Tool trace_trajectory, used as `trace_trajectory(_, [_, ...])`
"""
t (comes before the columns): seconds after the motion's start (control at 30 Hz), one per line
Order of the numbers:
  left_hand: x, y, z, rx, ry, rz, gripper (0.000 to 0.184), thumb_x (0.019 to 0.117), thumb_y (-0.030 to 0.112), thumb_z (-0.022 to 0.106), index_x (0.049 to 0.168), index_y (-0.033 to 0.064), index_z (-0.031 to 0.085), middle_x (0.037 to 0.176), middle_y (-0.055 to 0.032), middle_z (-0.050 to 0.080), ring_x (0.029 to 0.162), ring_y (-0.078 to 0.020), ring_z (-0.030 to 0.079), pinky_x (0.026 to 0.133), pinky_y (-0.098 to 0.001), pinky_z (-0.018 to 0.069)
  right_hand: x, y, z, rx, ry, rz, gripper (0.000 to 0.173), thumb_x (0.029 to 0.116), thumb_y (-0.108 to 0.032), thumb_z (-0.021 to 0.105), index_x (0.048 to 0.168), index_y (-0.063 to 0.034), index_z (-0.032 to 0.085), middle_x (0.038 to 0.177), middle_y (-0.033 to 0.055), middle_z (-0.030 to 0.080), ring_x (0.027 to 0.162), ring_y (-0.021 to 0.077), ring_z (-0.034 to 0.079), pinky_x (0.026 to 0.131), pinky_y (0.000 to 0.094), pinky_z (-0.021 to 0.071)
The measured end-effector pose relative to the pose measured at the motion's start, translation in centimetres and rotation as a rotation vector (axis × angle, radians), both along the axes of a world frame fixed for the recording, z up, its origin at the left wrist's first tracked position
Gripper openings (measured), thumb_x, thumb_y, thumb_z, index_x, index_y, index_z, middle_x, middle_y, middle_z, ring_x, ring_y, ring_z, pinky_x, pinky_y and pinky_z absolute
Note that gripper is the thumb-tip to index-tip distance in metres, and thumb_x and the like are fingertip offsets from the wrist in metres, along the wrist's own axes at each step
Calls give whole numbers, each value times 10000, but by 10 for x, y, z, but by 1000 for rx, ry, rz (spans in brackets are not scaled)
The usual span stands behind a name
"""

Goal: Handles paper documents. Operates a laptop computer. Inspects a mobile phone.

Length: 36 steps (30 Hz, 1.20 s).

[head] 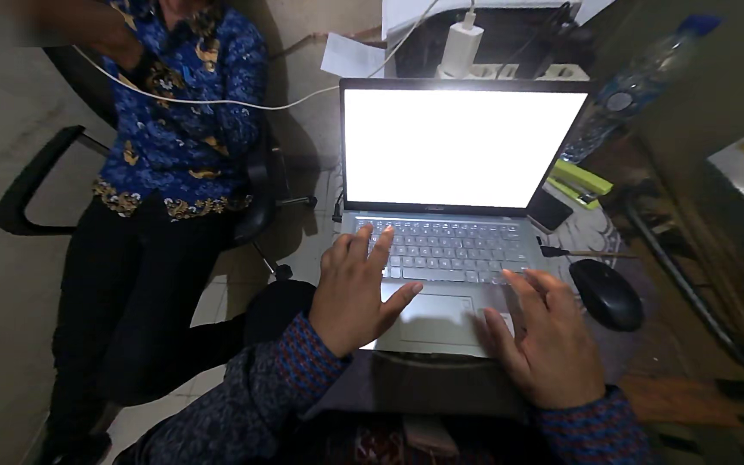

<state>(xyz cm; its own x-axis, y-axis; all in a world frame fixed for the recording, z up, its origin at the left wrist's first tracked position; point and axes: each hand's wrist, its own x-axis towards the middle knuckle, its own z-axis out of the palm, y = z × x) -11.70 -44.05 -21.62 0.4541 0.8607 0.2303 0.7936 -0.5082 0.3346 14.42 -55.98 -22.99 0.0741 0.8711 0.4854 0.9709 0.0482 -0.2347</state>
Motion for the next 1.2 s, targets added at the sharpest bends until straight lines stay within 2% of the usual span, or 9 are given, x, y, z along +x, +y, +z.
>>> trace_trajectory(0.17, [-1,-1,1,3,-52,16,848,909,792,423,1527,214,487,1481,-150,525,1351,-364,495,1066,-603,425,3,2,-1,-61,9,8,680,971,-626,441,1339,-93,648,1425,250,554,1283,427,556,1033,591,472])
trace_trajectory(0.3, [-6,-12,5,20,-91,8,778,915,722,499,1486,195,539,1402,-171,561,1258,-363,550,993,-581,482,4,2,-2,-88,24,-11,666,965,-633,454,1332,-118,661,1466,232,535,1331,414,530,1072,586,452])
trace_trajectory(0.4, [-13,-29,5,48,-76,-46,808,917,753,474,1502,198,520,1383,-184,561,1212,-356,568,984,-566,483,4,2,-1,-116,33,-36,659,964,-640,457,1328,-133,668,1480,221,521,1332,407,525,1058,575,465])
trace_trajectory(0.57, [-19,-43,-5,71,16,-98,875,897,824,392,1562,259,442,1503,-212,489,1274,-378,561,1050,-633,422,1,7,7,-185,60,-81,700,961,-679,437,1355,-143,656,1501,237,494,1323,422,525,1054,588,462])
trace_trajectory(0.7, [-18,-43,-8,106,39,-116,936,864,880,364,1577,276,414,1511,-215,490,1300,-389,555,1062,-673,398,0,22,20,-207,11,-95,721,965,-698,411,1359,-148,662,1508,235,495,1290,454,539,1017,627,466])
trace_trajectory(0.8, [-17,-43,-9,127,44,-110,948,848,898,363,1572,288,424,1500,-204,504,1284,-383,567,1050,-669,411,1,39,23,-202,-9,-81,713,976,-688,413,1367,-141,652,1515,231,490,1319,456,521,1045,632,453])
trace_trajectory(0.9, [-18,-42,-9,125,41,-110,955,847,902,356,1574,286,422,1501,-203,506,1290,-385,567,1056,-672,411,2,52,20,-237,-41,-79,707,969,-708,400,1372,-186,654,1539,214,476,1401,442,458,1117,642,389])
trace_trajectory(1.03, [-18,-42,-9,128,32,-102,940,845,900,370,1567,302,431,1499,-188,509,1289,-364,565,1058,-647,422,4,49,13,-230,-42,-66,715,954,-715,422,1365,-179,654,1501,228,511,1383,451,478,1116,640,397])
trace_trajectory(1.2, [-19,-40,-11,108,6,-112,936,847,889,391,1563,288,440,1558,-202,448,1368,-403,496,1076,-644,416,6,27,2,-100,31,-46,671,975,-625,455,1351,-102,643,1344,259,596,1236,439,583,1006,609,491])
